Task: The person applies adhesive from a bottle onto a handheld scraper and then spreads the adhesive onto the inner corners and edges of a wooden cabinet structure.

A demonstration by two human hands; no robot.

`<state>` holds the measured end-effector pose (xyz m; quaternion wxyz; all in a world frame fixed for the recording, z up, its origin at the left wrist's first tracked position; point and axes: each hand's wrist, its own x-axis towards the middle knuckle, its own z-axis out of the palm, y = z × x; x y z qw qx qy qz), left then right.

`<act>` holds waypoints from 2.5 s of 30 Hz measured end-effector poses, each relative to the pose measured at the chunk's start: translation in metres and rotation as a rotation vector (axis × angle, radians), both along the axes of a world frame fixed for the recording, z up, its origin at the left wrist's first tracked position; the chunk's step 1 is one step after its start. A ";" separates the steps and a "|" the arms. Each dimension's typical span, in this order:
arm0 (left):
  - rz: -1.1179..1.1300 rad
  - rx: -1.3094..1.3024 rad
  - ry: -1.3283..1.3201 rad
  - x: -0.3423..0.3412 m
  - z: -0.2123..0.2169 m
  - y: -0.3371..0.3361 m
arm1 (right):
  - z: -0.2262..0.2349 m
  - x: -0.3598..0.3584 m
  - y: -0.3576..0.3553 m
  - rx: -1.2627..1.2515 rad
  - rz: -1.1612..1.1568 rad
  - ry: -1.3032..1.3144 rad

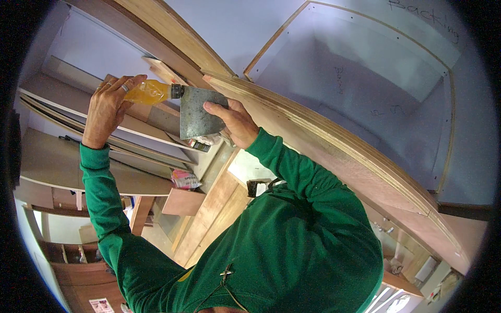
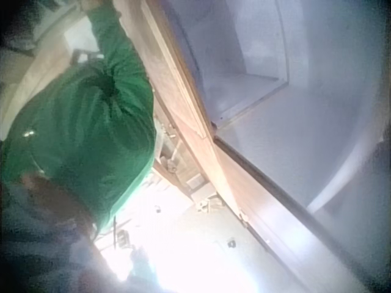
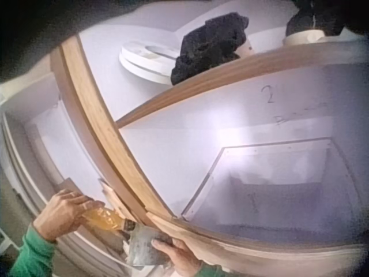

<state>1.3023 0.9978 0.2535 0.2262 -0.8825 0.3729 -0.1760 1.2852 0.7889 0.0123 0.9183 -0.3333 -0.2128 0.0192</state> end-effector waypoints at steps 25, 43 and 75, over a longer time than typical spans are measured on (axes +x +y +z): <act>-0.009 -0.036 0.036 0.000 -0.006 0.003 | 0.003 -0.005 -0.002 -0.003 0.027 0.050; -0.053 -0.068 0.040 0.003 -0.020 0.013 | -0.004 -0.006 -0.003 -0.012 0.150 0.264; 0.423 -2.011 0.750 -0.080 -0.362 0.041 | -0.012 0.240 -0.297 -1.610 -0.847 -0.579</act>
